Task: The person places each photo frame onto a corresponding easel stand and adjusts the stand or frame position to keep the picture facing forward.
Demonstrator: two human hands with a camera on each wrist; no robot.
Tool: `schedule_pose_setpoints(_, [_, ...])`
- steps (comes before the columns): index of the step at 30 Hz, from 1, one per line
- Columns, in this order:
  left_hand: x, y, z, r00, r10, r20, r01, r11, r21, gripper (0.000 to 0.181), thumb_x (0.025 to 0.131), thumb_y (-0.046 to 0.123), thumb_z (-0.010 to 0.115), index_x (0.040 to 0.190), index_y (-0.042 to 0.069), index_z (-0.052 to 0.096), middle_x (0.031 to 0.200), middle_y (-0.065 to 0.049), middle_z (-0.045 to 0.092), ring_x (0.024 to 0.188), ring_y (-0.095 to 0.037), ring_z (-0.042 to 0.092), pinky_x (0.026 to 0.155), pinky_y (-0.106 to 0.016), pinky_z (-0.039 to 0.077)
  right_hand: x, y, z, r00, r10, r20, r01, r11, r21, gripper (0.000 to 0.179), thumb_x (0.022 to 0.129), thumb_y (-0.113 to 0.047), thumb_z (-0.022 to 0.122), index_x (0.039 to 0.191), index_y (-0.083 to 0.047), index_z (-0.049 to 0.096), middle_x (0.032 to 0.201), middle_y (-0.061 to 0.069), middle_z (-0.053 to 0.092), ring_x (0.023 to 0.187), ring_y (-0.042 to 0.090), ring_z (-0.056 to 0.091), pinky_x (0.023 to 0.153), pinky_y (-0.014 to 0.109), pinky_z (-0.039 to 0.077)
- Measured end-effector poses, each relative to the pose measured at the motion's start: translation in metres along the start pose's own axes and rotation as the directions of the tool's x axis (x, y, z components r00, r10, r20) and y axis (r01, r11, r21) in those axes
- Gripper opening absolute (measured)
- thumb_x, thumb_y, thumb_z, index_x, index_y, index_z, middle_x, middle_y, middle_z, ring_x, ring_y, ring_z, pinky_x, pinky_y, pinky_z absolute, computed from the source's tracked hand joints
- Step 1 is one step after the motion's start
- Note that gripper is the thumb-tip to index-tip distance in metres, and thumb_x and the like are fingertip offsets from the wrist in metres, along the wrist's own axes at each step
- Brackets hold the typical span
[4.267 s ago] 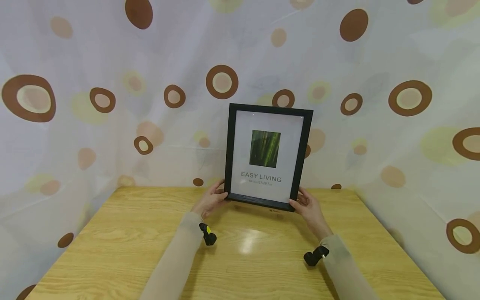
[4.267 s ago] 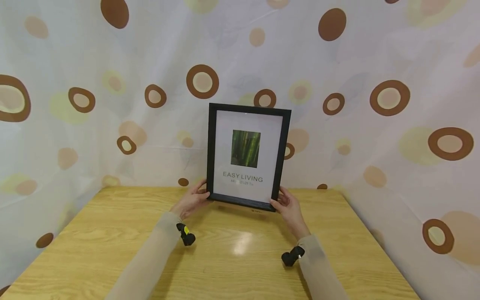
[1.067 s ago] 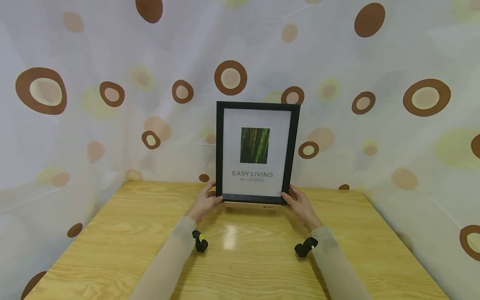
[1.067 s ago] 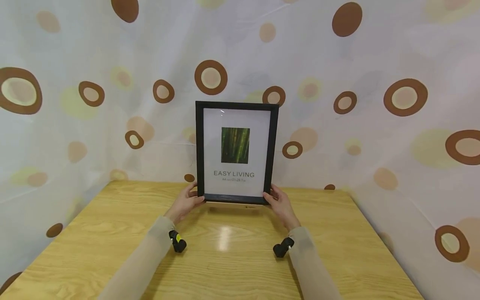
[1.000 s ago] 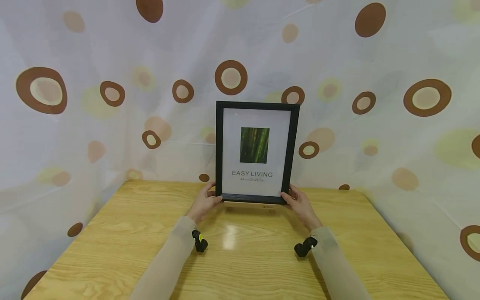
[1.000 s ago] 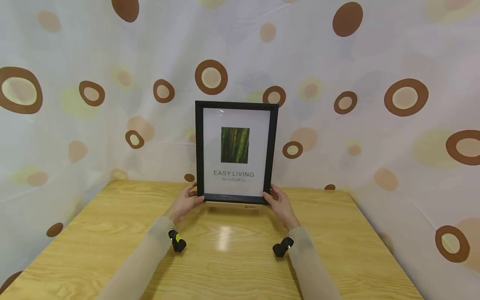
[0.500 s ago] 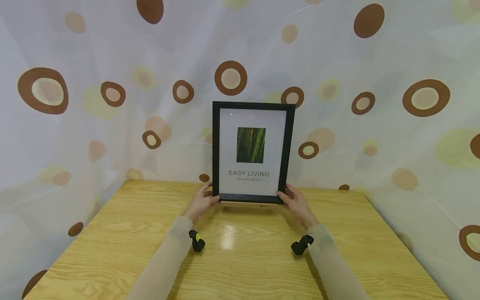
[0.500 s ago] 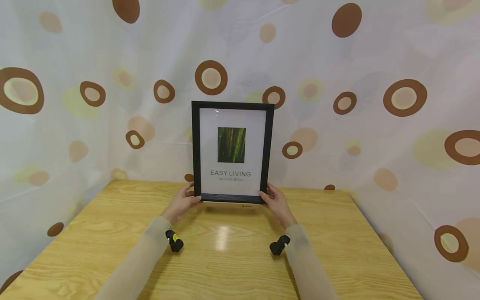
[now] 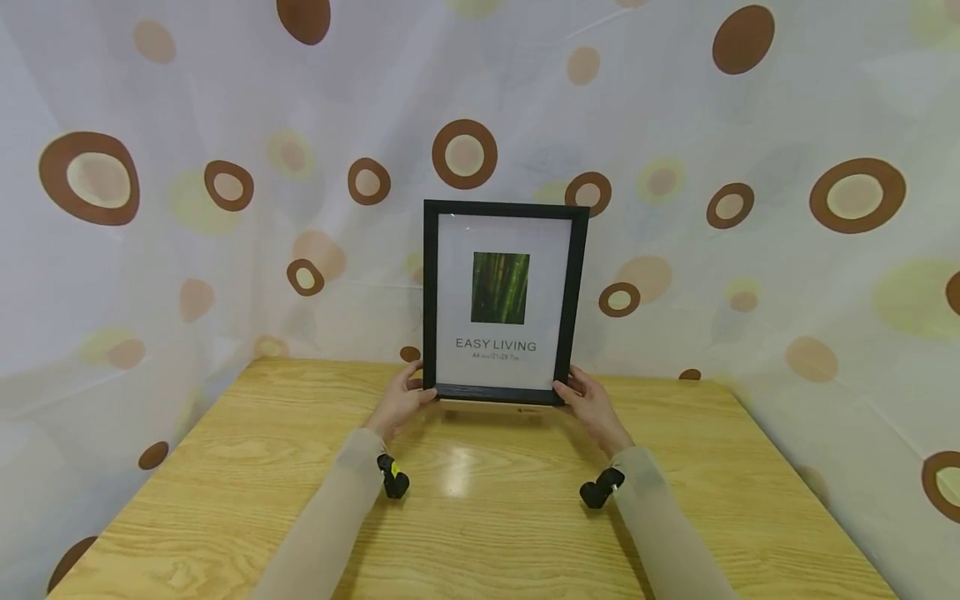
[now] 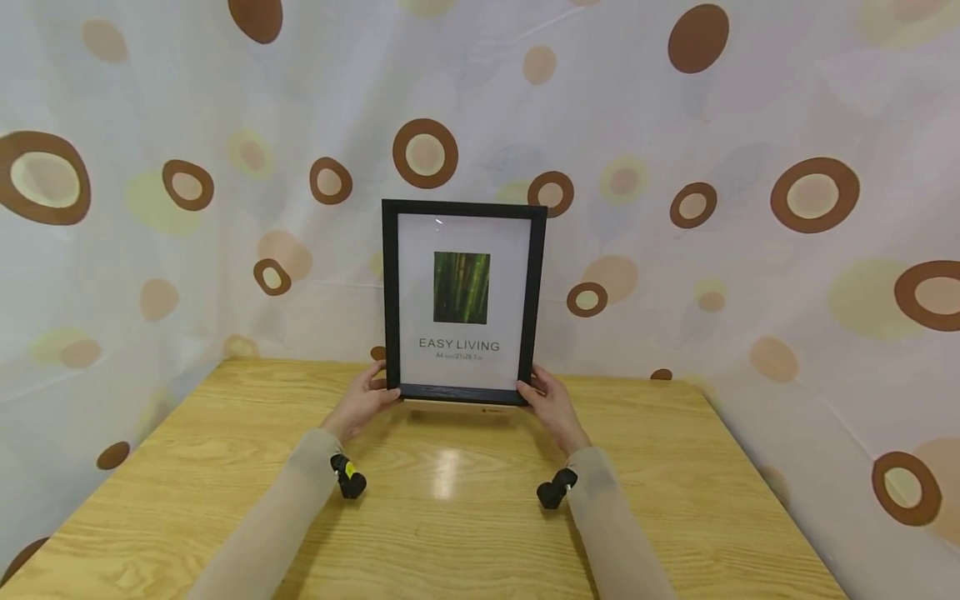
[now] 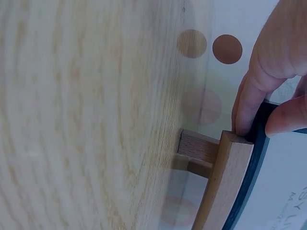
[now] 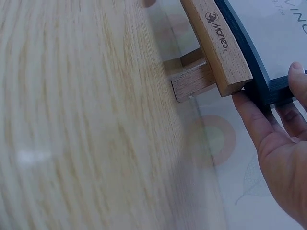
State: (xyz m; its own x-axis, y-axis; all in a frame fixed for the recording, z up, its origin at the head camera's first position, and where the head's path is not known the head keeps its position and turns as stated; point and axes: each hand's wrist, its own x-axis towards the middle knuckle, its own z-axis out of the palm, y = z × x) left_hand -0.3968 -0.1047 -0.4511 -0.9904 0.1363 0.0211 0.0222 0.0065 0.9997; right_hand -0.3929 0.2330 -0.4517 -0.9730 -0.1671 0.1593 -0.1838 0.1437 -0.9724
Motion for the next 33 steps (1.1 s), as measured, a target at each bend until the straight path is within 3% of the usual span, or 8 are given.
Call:
schedule_pose_setpoints(7, [-0.002, 0.001, 0.002, 1.000, -0.013, 0.000, 0.013, 1.000, 0.007, 0.069, 0.094, -0.009, 0.055, 0.154, 0.009, 0.027, 0.134, -0.027, 0.048, 0.117, -0.029, 0.054, 0.103, -0.041, 0.050, -0.002, 0.000, 0.000, 1.000, 0.005, 0.000, -0.005, 1.000, 0.004, 0.057, 0.102, -0.012, 0.053, 0.154, -0.006, 0.029, 0.145, 0.027, 0.046, 0.113, 0.016, 0.059, 0.088, 0.026, 0.057])
schedule_pose_setpoints(16, [-0.004, 0.000, 0.000, 1.000, -0.013, 0.010, 0.013, 1.000, 0.022, 0.068, 0.095, -0.007, 0.055, 0.155, 0.009, 0.026, 0.137, -0.027, 0.045, 0.121, -0.031, 0.052, 0.106, -0.043, 0.047, -0.002, 0.004, 0.001, 1.000, -0.019, 0.011, 0.019, 0.999, 0.030, 0.058, 0.103, -0.013, 0.051, 0.155, -0.005, 0.027, 0.145, 0.029, 0.044, 0.108, 0.008, 0.061, 0.088, 0.025, 0.056])
schedule_pose_setpoints(23, [-0.003, 0.000, -0.003, 1.000, -0.010, -0.005, 0.010, 1.000, 0.030, 0.066, 0.094, -0.008, 0.056, 0.153, 0.008, 0.030, 0.132, -0.027, 0.051, 0.114, -0.028, 0.056, 0.102, -0.042, 0.050, -0.001, 0.000, 0.005, 1.000, -0.024, -0.003, 0.024, 0.999, -0.033, 0.057, 0.102, -0.015, 0.053, 0.153, -0.004, 0.030, 0.142, 0.031, 0.046, 0.117, 0.024, 0.059, 0.090, 0.029, 0.056])
schedule_pose_setpoints(28, [-0.007, 0.000, -0.003, 0.999, 0.004, 0.040, -0.005, 0.999, 0.032, 0.067, 0.092, -0.009, 0.058, 0.152, 0.007, 0.033, 0.133, -0.026, 0.051, 0.115, -0.029, 0.056, 0.100, -0.044, 0.052, -0.006, -0.003, 0.002, 1.000, 0.020, 0.017, -0.019, 0.998, -0.068, 0.060, 0.104, -0.022, 0.050, 0.155, -0.004, 0.023, 0.151, 0.028, 0.037, 0.135, 0.038, 0.044, 0.103, 0.041, 0.049])
schedule_pose_setpoints(33, [-0.015, 0.006, -0.008, 0.997, -0.001, 0.072, -0.006, 0.994, 0.105, 0.065, 0.095, 0.001, 0.059, 0.153, 0.008, 0.031, 0.142, -0.026, 0.048, 0.128, -0.036, 0.051, 0.106, -0.051, 0.045, -0.017, -0.005, -0.011, 0.997, 0.025, 0.079, -0.015, 0.992, -0.125, 0.065, 0.106, -0.030, 0.045, 0.156, -0.001, 0.016, 0.158, 0.026, 0.023, 0.144, 0.042, 0.028, 0.112, 0.052, 0.037])
